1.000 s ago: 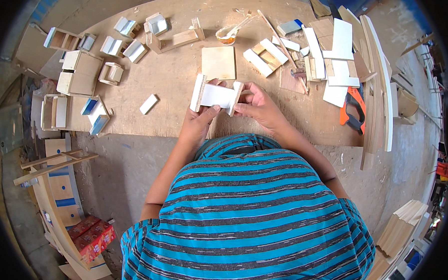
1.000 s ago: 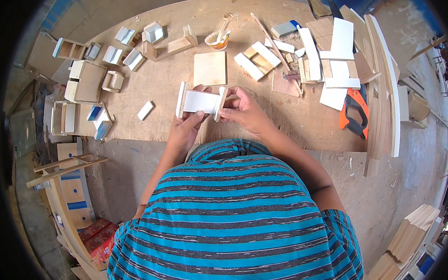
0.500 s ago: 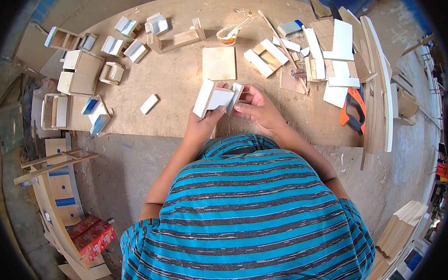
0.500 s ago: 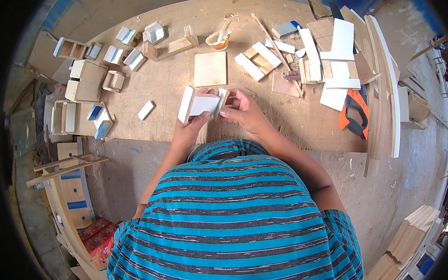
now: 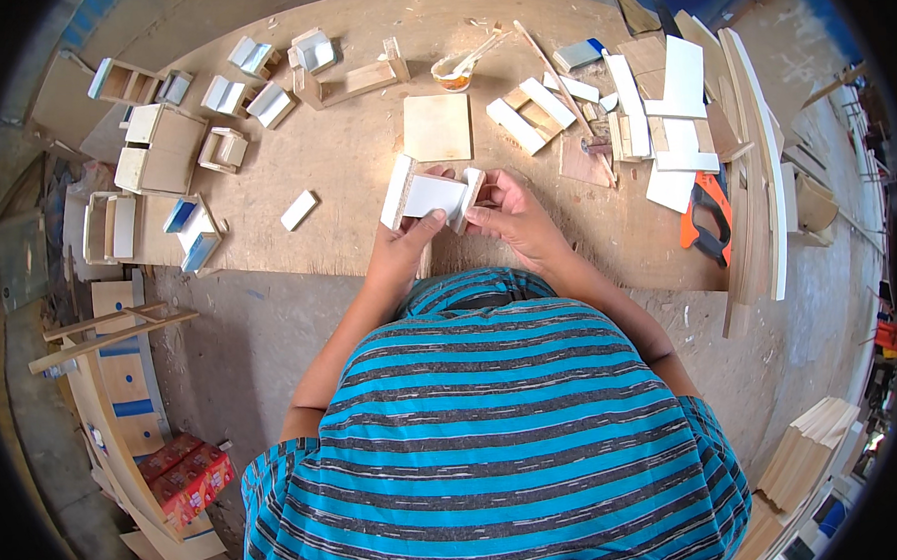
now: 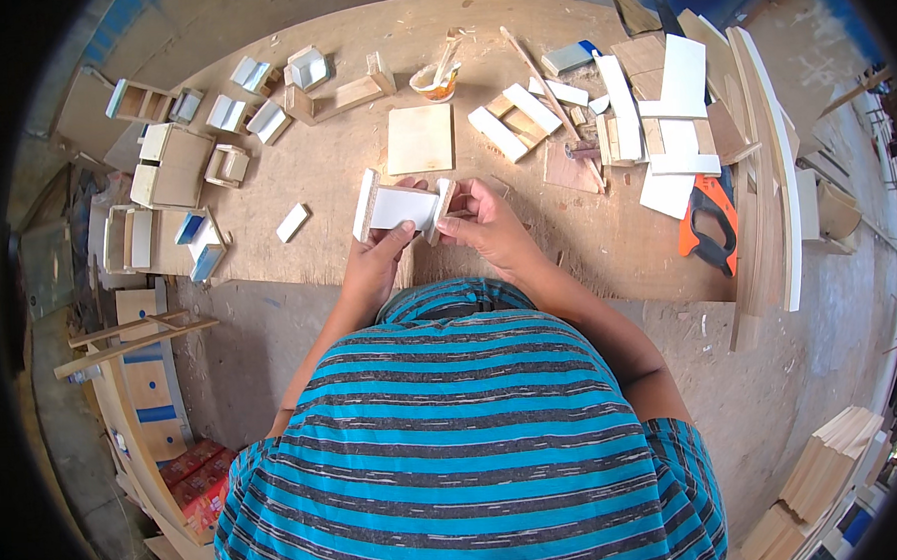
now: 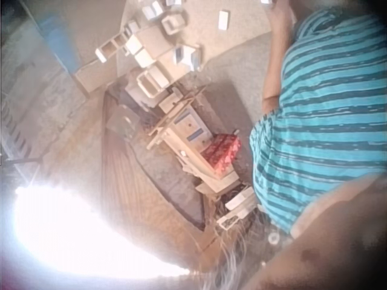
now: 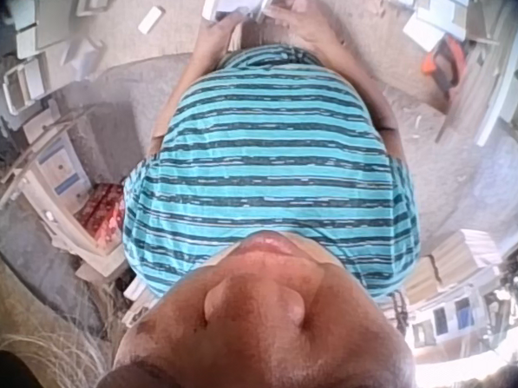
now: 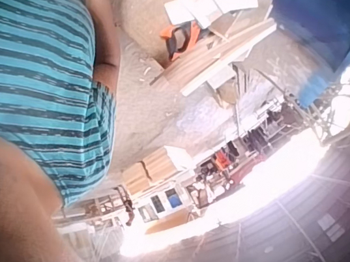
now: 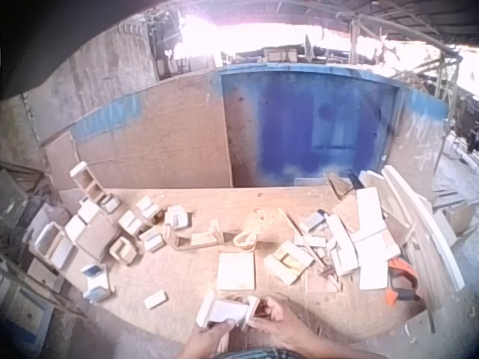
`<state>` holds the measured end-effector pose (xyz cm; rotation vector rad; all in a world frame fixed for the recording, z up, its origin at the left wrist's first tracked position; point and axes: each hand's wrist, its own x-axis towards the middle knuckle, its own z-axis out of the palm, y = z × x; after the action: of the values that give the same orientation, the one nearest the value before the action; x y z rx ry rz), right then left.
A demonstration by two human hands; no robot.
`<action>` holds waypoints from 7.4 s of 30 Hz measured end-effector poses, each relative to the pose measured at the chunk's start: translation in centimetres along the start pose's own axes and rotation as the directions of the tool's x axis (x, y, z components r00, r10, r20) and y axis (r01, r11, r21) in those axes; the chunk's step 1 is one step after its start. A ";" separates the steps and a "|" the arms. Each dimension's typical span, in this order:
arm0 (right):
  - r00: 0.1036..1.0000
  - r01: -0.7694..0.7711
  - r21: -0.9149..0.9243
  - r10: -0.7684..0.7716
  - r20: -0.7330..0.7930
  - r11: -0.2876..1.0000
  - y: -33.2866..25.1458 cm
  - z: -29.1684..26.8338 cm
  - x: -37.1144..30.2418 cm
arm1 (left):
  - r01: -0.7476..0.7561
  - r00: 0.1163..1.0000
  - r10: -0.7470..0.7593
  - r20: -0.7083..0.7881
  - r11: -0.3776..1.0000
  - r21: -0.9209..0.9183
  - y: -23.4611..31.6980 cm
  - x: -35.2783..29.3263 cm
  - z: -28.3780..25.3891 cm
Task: The person assembles small wooden boxes by hand at a workbench, fitting together pre-cut wooden panels and applying glue to the joints.
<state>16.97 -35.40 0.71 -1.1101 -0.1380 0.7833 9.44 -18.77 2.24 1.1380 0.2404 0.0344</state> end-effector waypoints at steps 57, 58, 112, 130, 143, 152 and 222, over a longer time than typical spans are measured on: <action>0.966 0.240 -0.380 -0.183 0.182 0.893 -3.9 -0.1 -0.3 | 0.024 0.998 -0.040 0.053 0.962 0.273 -1.9 0.7 -2.1; 0.966 0.239 -0.382 -0.180 0.183 0.893 -3.9 -0.2 -0.2 | 0.023 0.998 -0.039 0.051 0.962 0.271 -1.8 0.7 -2.2; 0.989 0.137 -0.491 -0.091 0.116 0.860 -4.4 -0.4 0.7 | -0.126 0.984 0.042 0.173 0.850 0.512 -2.2 2.5 -1.6; 0.995 0.082 -0.366 -0.057 0.081 0.927 -3.5 -1.8 1.1 | -0.122 0.993 0.095 0.077 0.817 0.564 -2.4 2.2 -0.4; 0.999 0.053 -0.300 -0.047 0.028 0.952 -2.9 -1.2 1.5 | 0.064 0.976 -0.158 0.152 0.868 0.492 -1.3 2.1 -1.5; 0.998 0.012 -0.199 0.002 0.069 0.980 -3.7 -0.8 1.1 | 0.023 0.964 -0.119 0.237 0.927 0.373 -1.6 2.7 -1.9; 0.996 0.076 -0.659 -0.090 0.011 0.749 -1.0 -0.2 2.0 | 0.153 0.988 -0.146 -0.048 0.920 0.361 -0.9 1.8 -4.0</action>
<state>19.01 -34.56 0.94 -1.7748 -0.4746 0.6504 10.28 -15.30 -0.44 1.4867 0.3620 -0.1400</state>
